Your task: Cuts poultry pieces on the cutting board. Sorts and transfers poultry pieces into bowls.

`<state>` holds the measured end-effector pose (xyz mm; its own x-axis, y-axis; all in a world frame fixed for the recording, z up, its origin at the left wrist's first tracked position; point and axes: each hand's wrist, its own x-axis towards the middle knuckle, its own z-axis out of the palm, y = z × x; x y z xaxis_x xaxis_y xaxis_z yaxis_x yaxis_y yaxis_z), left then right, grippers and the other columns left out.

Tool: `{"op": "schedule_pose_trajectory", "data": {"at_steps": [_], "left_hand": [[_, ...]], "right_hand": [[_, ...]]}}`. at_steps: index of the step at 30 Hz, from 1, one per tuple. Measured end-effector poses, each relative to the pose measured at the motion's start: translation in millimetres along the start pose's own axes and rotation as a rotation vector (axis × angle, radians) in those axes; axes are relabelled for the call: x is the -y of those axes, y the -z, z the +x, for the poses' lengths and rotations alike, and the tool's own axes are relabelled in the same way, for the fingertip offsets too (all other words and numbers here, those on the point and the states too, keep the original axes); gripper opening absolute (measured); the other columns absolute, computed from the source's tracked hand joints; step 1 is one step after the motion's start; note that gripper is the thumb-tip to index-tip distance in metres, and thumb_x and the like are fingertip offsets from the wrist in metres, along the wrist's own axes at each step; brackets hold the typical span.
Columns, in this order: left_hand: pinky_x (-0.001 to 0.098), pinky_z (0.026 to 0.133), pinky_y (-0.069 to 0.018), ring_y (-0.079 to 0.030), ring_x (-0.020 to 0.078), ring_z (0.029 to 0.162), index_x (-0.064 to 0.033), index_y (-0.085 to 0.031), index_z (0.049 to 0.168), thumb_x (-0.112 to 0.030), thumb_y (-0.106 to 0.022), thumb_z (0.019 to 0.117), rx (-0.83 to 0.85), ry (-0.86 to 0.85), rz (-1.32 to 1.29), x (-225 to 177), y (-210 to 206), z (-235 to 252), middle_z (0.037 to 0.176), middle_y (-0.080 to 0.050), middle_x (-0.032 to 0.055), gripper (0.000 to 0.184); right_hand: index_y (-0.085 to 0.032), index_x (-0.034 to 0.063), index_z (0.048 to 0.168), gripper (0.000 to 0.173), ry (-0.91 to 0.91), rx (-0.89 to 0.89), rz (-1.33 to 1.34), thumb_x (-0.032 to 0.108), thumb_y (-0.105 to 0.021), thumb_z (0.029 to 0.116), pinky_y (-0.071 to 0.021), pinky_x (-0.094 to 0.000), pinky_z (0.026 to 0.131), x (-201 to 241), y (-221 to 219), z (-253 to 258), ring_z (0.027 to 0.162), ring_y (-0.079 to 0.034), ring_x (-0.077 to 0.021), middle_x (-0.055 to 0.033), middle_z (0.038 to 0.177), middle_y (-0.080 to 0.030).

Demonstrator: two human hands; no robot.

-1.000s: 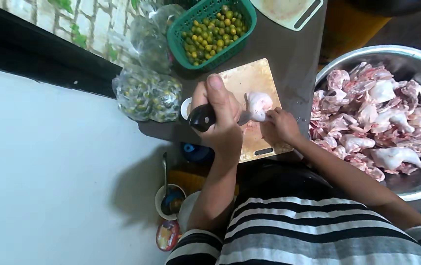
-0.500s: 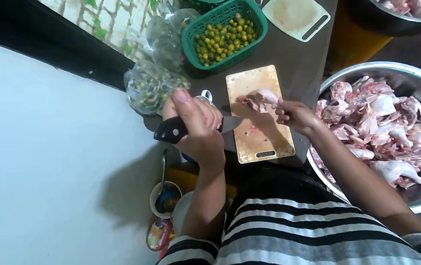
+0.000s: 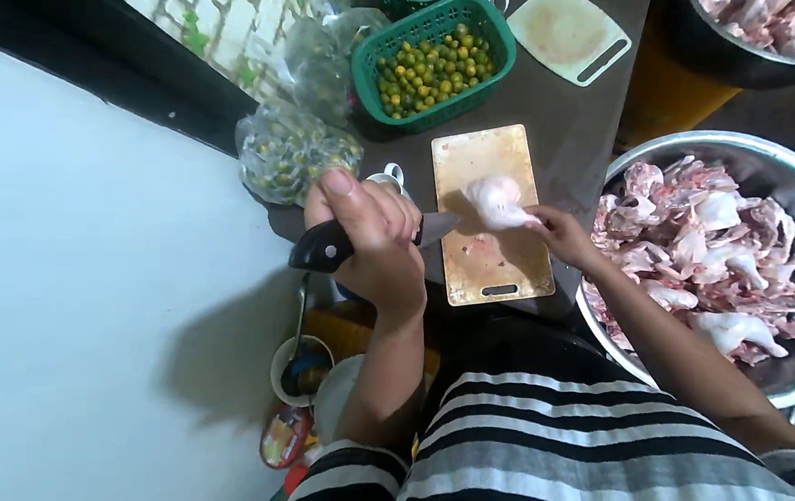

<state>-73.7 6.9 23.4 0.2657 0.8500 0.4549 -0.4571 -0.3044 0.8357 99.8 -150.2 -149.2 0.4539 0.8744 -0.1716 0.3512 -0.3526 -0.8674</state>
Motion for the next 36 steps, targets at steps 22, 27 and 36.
{"op": "schedule_pose_trajectory", "data": {"at_steps": [22, 27, 36], "left_hand": [[0.0209, 0.044, -0.036, -0.036, 0.0019, 0.045, -0.0199, -0.046, 0.075, -0.032, -0.049, 0.1091, 0.078, 0.083, 0.047, 117.3, -24.0, -39.3, 0.055, -0.035, -0.0106, 0.036], [0.0215, 0.045, -0.036, -0.036, 0.0027, 0.046, -0.0192, -0.045, 0.076, -0.023, -0.049, 0.1087, 0.102, 0.108, 0.042, 102.5, -28.8, -28.7, 0.056, -0.035, -0.0102, 0.033], [0.0195, 0.046, -0.039, -0.04, 0.0008, 0.047, -0.0167, -0.046, 0.076, -0.019, -0.048, 0.1083, 0.106, 0.06, 0.066, 102.9, -42.5, -24.1, 0.056, -0.038, -0.0098, 0.033]], "right_hand": [[-0.068, 0.0052, 0.132, 0.033, 0.091, -0.162, -0.377, 0.012, -0.065, 0.0999, -0.0541, -0.0527, 0.099, -14.8, -61.2, -8.2, 0.118, -0.066, -0.0377, -0.018, 0.136, -0.065], [-0.068, 0.0051, 0.131, 0.032, 0.093, -0.157, -0.395, 0.009, -0.064, 0.1001, -0.0538, -0.0535, 0.099, -13.2, -60.3, -7.3, 0.117, -0.066, -0.0387, -0.0184, 0.135, -0.065], [-0.069, 0.0012, 0.127, 0.03, 0.078, -0.174, -0.391, 0.013, -0.066, 0.0993, -0.0545, -0.0545, 0.097, -11.6, -62.5, -6.4, 0.115, -0.067, -0.0403, -0.0205, 0.133, -0.066]]}}
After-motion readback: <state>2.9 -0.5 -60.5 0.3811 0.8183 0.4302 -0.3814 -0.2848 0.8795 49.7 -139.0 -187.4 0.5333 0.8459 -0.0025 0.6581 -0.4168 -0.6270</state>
